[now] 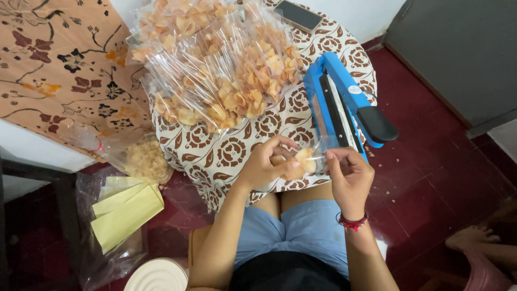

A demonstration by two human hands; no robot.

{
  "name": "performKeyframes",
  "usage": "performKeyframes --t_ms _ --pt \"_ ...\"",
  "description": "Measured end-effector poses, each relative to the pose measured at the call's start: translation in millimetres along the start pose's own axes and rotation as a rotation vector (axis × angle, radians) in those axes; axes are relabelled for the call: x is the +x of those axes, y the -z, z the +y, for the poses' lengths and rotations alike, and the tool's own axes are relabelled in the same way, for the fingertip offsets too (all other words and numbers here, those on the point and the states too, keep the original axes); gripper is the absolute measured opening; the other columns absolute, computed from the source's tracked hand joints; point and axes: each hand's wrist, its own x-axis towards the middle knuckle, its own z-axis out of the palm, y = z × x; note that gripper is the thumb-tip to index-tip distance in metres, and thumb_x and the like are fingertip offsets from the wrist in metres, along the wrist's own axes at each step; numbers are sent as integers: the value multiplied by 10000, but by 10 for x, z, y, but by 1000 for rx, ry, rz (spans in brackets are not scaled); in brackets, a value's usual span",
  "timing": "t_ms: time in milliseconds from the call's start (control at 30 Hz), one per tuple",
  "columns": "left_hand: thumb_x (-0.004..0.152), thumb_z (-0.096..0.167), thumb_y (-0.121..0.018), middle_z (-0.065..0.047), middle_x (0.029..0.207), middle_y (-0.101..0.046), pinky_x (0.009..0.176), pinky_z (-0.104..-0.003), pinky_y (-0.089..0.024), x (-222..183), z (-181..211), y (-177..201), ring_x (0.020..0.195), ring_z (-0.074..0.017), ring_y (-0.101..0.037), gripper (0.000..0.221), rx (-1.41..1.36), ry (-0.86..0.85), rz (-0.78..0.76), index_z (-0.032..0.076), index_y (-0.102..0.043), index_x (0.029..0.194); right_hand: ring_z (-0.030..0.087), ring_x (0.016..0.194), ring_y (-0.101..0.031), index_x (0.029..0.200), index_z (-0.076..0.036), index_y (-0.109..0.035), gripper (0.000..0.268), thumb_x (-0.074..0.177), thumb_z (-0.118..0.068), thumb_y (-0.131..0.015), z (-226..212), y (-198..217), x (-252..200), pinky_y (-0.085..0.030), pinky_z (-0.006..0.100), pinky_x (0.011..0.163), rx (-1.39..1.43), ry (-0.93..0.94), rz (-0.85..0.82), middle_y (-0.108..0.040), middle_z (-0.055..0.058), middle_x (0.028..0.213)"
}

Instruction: Sealing small plastic bags containing snacks using a manual heat sealer.

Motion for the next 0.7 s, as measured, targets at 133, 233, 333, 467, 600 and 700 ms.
performKeyframes --t_ms 133,233,333,467,600,700 --pt "858 330 -907 -149 961 -817 596 -264 -625 47 -343 63 698 -141 -717 498 -95 78 97 85 -707 1243 264 654 -674 1057 34 -781 108 964 28 -836 154 29 -28 -586 387 643 -146 80 72 -703 170 745" --pt "886 453 -889 -199 967 -803 583 -311 -618 130 -377 95 714 -183 -720 551 -100 133 142 31 -727 1200 311 617 -649 1069 -16 -800 147 1021 -137 -868 260 180 -35 -542 394 601 -341 270 148 -701 131 761" --pt "885 462 -884 -166 920 -783 619 -288 -620 365 -413 124 751 -170 -715 531 -68 135 150 42 -740 1174 245 603 -578 1077 -33 -818 219 1115 -241 -762 435 457 4 -479 348 604 -354 321 243 -682 87 766" --pt "837 578 -795 -145 1204 -727 860 -386 -559 796 -244 76 1035 -236 -694 569 173 175 45 96 -790 1139 188 590 -591 1111 47 -732 355 1207 -277 -624 416 662 60 -463 306 565 -392 296 355 -689 102 798" --pt "769 653 -716 -58 1435 -734 1020 -377 -621 1067 -193 -58 1240 -231 -740 720 264 282 -35 166 -758 1297 191 616 -607 1138 89 -700 387 1277 -230 -531 397 827 62 -452 300 575 -428 204 283 -687 137 812" --pt "841 489 -773 -129 989 -792 523 -238 -623 1197 -218 -115 714 -195 -792 514 118 243 -86 50 -793 1107 191 636 -619 1116 69 -687 312 1274 -157 -541 477 889 35 -486 305 597 -369 132 212 -645 126 758"
